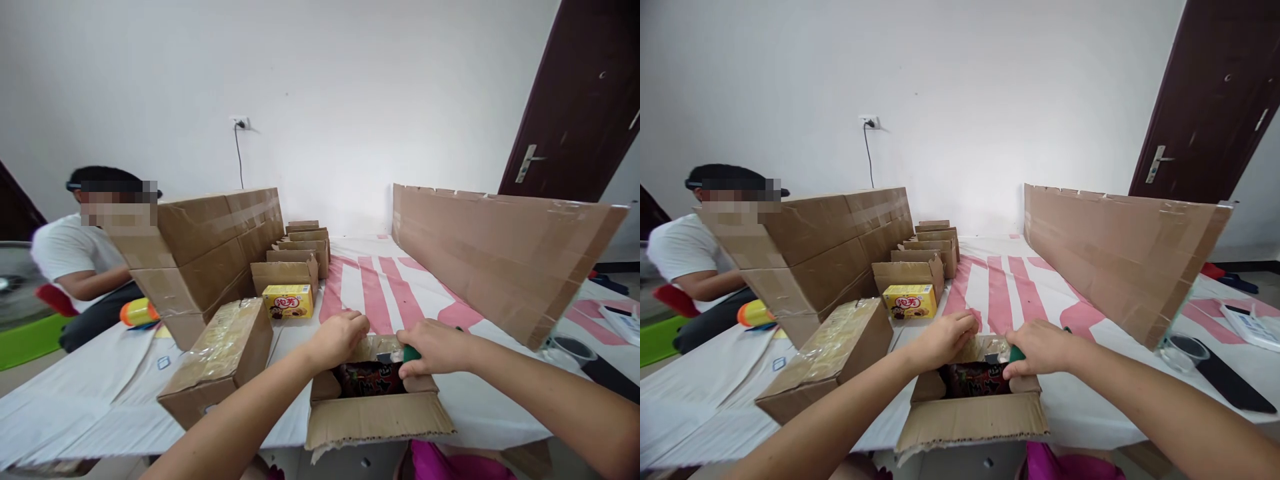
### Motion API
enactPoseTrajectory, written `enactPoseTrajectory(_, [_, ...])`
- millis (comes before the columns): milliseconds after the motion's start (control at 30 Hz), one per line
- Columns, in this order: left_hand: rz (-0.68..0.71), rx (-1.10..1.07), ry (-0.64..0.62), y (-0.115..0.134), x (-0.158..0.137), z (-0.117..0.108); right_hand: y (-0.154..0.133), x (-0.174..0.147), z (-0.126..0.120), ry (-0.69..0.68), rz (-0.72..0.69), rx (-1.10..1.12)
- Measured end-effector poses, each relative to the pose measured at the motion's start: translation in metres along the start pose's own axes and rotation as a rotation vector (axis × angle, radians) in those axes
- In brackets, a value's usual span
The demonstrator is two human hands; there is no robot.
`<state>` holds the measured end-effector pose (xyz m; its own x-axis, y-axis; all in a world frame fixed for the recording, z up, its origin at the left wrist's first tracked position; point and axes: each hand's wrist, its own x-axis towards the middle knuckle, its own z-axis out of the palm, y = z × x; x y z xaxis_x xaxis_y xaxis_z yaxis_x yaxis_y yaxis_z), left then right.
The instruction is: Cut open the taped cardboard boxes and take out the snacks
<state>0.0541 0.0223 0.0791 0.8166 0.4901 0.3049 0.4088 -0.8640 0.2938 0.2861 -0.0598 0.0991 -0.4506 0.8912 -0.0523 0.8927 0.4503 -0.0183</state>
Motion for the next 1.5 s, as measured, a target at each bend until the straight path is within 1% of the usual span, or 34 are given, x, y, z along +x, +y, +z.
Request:
enactPoseTrajectory(133, [-0.036,-0.074,0.054,0.004,-0.005,-0.001,-0.010,0.002,-0.014,-0.031,-0.073,-0.067])
enactPoseTrajectory(267, [-0.049,-0.158,0.048,0.002,-0.012,-0.005,-0.016,0.012,-0.018,-0.047,-0.142,-0.080])
enactPoseTrajectory(467, [-0.127,-0.306,0.051,-0.015,-0.020,-0.004,-0.019,0.024,-0.004,-0.156,-0.084,-0.103])
enactPoseTrajectory(667, [-0.149,-0.468,0.102,-0.031,-0.025,-0.003,-0.015,0.025,0.002,-0.135,-0.102,-0.084])
enactPoseTrajectory(867, [-0.110,-0.584,0.056,-0.031,-0.035,-0.003,-0.013,0.025,0.004,-0.126,-0.109,-0.050])
enactPoseTrajectory(933, [-0.107,-0.600,0.069,-0.029,-0.040,-0.001,-0.014,0.024,0.004,-0.129,-0.101,-0.046])
enactPoseTrajectory(1067, [-0.145,-0.614,0.185,-0.029,-0.045,0.006,-0.016,0.025,0.003,-0.135,-0.097,-0.039])
enactPoseTrajectory(1300, [-0.348,-0.698,0.475,-0.036,-0.036,0.029,-0.015,0.026,0.002,-0.145,-0.089,0.001])
enactPoseTrajectory(1500, [-0.441,-0.750,0.649,-0.034,-0.031,0.040,-0.014,0.026,0.003,-0.139,-0.093,0.015])
